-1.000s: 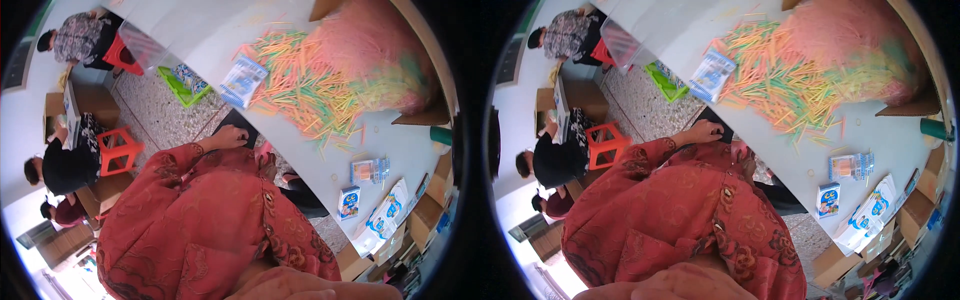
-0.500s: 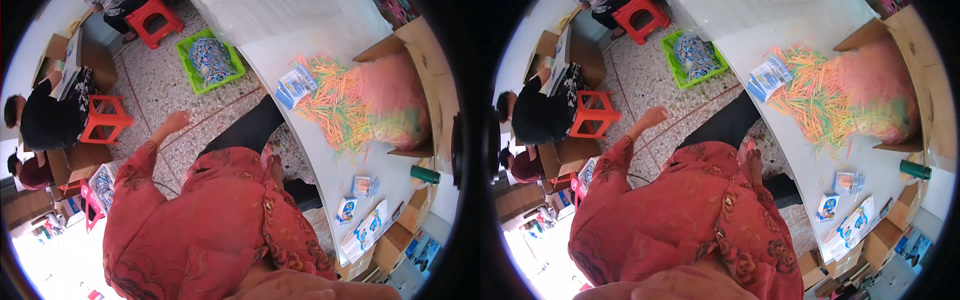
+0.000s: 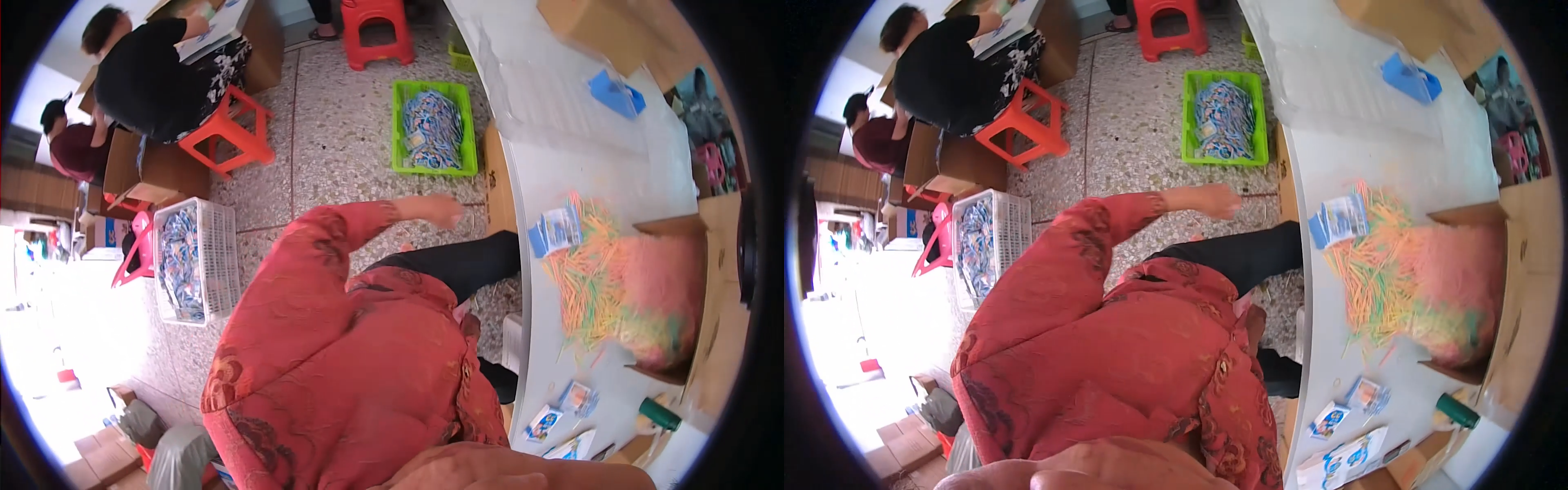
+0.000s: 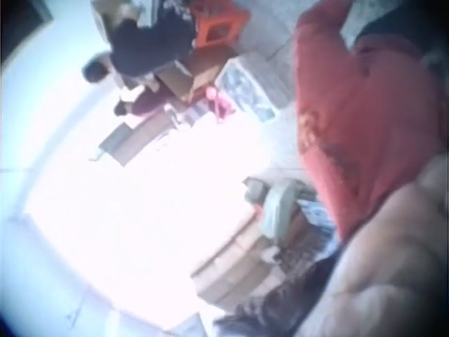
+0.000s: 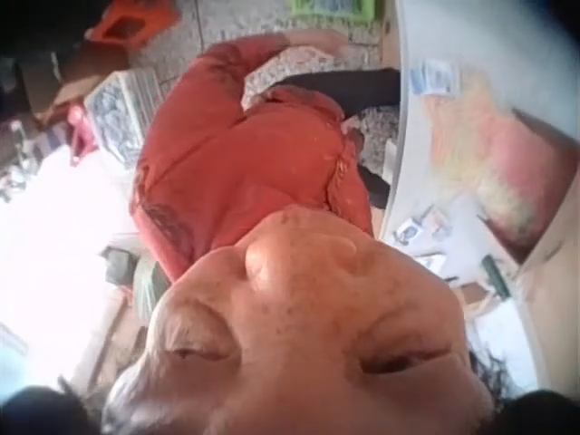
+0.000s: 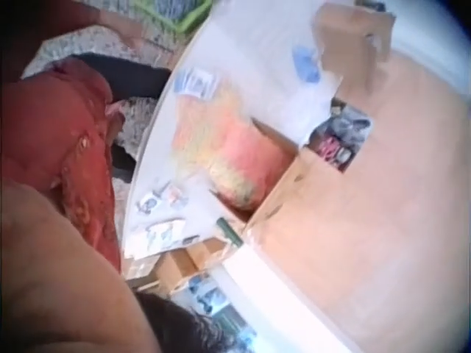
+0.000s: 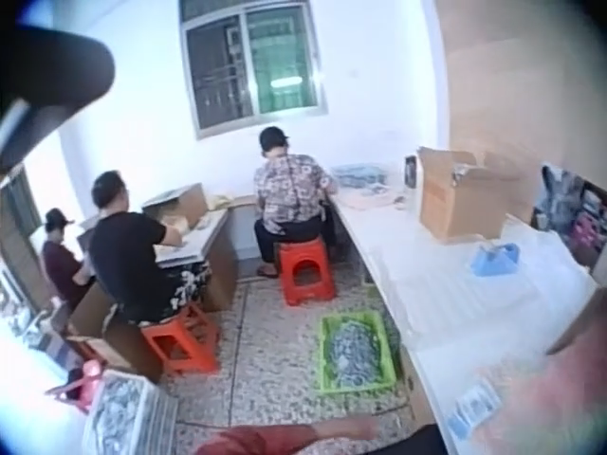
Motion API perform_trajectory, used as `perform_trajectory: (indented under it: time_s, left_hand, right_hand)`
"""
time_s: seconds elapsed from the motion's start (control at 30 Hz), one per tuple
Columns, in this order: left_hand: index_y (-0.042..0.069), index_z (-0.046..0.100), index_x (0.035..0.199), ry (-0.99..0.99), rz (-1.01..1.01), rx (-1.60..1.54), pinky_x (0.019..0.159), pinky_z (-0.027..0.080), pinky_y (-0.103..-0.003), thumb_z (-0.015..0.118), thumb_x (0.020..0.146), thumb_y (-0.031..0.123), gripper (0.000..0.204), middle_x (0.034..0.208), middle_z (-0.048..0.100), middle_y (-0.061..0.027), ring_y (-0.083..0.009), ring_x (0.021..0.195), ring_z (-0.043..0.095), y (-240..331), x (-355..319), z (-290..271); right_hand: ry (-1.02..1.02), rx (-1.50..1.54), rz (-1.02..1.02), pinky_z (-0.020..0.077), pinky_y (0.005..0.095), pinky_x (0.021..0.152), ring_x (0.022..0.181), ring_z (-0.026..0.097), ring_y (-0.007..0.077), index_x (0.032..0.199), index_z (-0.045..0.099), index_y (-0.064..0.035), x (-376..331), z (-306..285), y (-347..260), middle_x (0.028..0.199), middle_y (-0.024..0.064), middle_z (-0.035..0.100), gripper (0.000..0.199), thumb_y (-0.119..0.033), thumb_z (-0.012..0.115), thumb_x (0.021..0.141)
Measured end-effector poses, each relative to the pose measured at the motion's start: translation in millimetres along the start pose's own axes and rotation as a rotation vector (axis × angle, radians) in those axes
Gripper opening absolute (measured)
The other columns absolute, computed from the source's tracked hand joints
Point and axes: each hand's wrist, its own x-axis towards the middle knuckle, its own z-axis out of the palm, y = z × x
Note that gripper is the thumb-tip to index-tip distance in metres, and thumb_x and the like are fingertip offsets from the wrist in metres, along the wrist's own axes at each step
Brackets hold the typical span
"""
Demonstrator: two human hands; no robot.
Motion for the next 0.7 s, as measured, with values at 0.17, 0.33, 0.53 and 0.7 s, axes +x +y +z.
perform_trajectory:
  time_s: [0.17,0.33,0.53,0.7]
  left_hand:
    - [0.005,0.060,0.080,0.358,-0.070,-0.153,0.066,0.049,-0.044,0.055,0.075,0.019,0.016,0.076,0.063,-0.0160,-0.0360,0.078,0.061,89,88,-78]
    - [0.005,0.054,0.105,0.695,-0.048,-0.284,0.084,0.046,-0.040,0.061,0.077,0.020,0.033,0.104,0.056,-0.0153,-0.0318,0.099,0.054,127,127,-69]
    - [0.002,0.044,0.120,0.671,-0.018,-0.221,0.092,0.037,-0.046,0.061,0.078,0.026,0.051,0.119,0.045,-0.0218,-0.0366,0.109,0.047,147,150,-23]
    - [0.002,0.044,0.122,0.522,-0.029,-0.137,0.089,0.036,-0.045,0.060,0.078,0.026,0.053,0.115,0.049,-0.0218,-0.0356,0.108,0.047,155,162,-4]
  right_hand:
    - [-0.021,-0.044,0.047,0.0477,0.0461,0.070,0.081,0.059,0.0406,0.094,0.058,-0.0011,-4,-46,0,0.092,0.0203,0.060,0.021,-0.018,0.048,0.088]
    - [-0.055,-0.047,0.019,0.0476,0.0457,0.071,0.081,0.059,0.0402,0.093,0.059,-0.0010,17,-63,4,0.092,0.0203,0.060,0.021,-0.018,0.048,0.088]
    - [-0.093,-0.037,0.022,0.0475,0.0452,0.071,0.081,0.059,0.0397,0.093,0.059,-0.0008,35,-64,21,0.092,0.0203,0.061,0.021,-0.018,0.049,0.088]
    - [-0.130,-0.040,0.053,0.0474,0.0448,0.071,0.082,0.060,0.0394,0.093,0.059,-0.0007,35,-66,48,0.092,0.0203,0.061,0.021,-0.018,0.049,0.088]
